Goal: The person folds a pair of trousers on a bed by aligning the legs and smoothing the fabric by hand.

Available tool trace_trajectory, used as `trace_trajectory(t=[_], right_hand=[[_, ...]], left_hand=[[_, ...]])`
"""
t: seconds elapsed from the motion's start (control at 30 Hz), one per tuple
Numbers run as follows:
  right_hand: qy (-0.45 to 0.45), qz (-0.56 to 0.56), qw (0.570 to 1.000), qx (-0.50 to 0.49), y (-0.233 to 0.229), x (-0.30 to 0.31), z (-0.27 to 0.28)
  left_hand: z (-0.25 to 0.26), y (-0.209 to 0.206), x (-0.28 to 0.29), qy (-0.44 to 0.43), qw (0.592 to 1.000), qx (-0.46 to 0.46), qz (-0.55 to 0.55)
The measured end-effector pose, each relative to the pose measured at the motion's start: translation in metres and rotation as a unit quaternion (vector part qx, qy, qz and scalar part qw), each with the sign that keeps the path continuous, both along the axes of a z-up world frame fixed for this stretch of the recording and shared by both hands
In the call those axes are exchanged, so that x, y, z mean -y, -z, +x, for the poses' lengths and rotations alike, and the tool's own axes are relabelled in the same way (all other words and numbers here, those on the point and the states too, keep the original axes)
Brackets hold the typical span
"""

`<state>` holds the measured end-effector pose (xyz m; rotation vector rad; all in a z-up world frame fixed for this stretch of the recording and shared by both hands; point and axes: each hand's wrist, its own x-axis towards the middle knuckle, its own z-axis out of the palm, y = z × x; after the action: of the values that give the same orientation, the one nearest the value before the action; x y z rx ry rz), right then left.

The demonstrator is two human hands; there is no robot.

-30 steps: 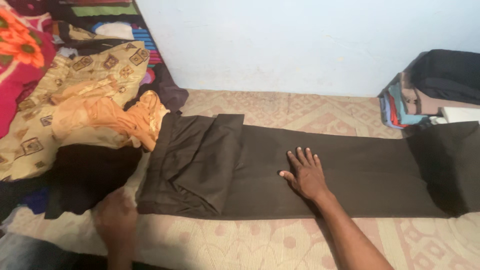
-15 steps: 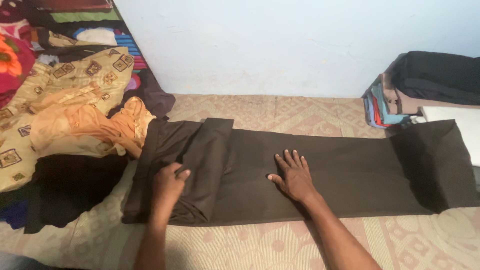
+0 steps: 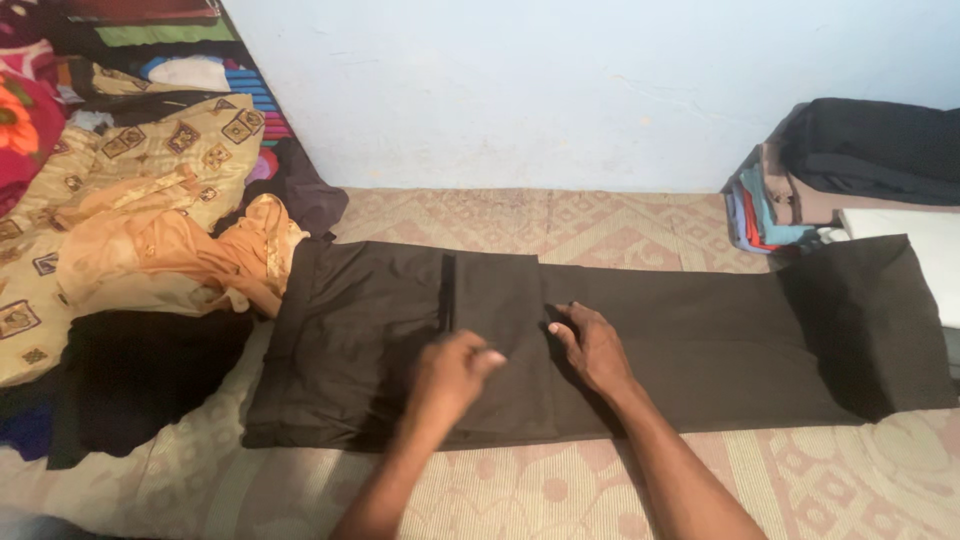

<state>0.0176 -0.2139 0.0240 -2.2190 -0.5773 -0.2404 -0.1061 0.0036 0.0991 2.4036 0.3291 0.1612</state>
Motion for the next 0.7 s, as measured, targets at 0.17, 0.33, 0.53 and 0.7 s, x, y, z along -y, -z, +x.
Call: trace_trajectory(t=[0.17, 0.33, 0.53, 0.7], right_hand=[[0.006, 0.007, 1.000, -0.013, -0.020, -0.004, -0.009], [0.022, 0.096, 0.992, -0.075, -0.047, -0.007, -0.026], [0.002, 0.061, 0.986, -0.156, -0.060, -0.009, -0.031], [-0.029, 0.104, 0.984, -0.140, -0.052, -0.008, -0.028]], left_hand=[[0.012, 0.037, -0.041, -0.112, 0.991, 0.019, 0.075], [0.016, 0.041, -0.016, -0.102, 0.991, -0.050, 0.075], [0.027, 0.029, -0.006, -0.111, 0.991, -0.003, 0.074], [0.030, 0.026, 0.019, -0.116, 0.953, 0.078, 0.271]])
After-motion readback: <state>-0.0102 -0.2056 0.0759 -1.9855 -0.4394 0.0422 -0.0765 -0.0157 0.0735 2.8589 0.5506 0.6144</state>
